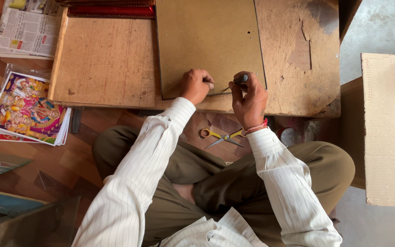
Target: The person sits on the floor at a low wooden workbench and fits small hardware onto the hardboard backing of a picture frame. They first mark hole positions on the board with a small hand tool, then drive fasteners into the marked holes using a screwdriver, repositioning the board as they work around its edges.
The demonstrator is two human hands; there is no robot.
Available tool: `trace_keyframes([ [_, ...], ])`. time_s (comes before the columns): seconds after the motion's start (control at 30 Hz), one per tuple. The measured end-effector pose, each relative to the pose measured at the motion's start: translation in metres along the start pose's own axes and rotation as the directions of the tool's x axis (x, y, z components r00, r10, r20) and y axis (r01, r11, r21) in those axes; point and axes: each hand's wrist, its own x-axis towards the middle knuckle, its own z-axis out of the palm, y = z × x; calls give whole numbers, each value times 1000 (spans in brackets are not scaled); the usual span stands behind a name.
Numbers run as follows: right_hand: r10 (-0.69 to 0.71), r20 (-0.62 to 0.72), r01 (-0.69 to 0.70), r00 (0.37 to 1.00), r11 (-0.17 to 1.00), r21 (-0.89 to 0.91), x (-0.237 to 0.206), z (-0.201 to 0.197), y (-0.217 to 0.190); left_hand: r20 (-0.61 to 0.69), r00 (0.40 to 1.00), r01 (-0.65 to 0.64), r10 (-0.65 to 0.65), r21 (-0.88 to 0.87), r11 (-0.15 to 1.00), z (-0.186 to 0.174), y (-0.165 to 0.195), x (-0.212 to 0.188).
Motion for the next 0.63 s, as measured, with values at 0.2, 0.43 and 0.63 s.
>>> trace_keyframes([
  [0.2,27,19,-27,999,1000,12,-2,3,2,-43,999,25,-23,64,998,8,4,3],
  [0.43,-81,21,83,997,985,-152,-3,6,-8,-77,997,29,-28,15,999,7,11,6],
  [0.63,-206,135,235,969,937,-260,-6,-2,-8,-93,993,-82,73,-100,992,2,0,2],
])
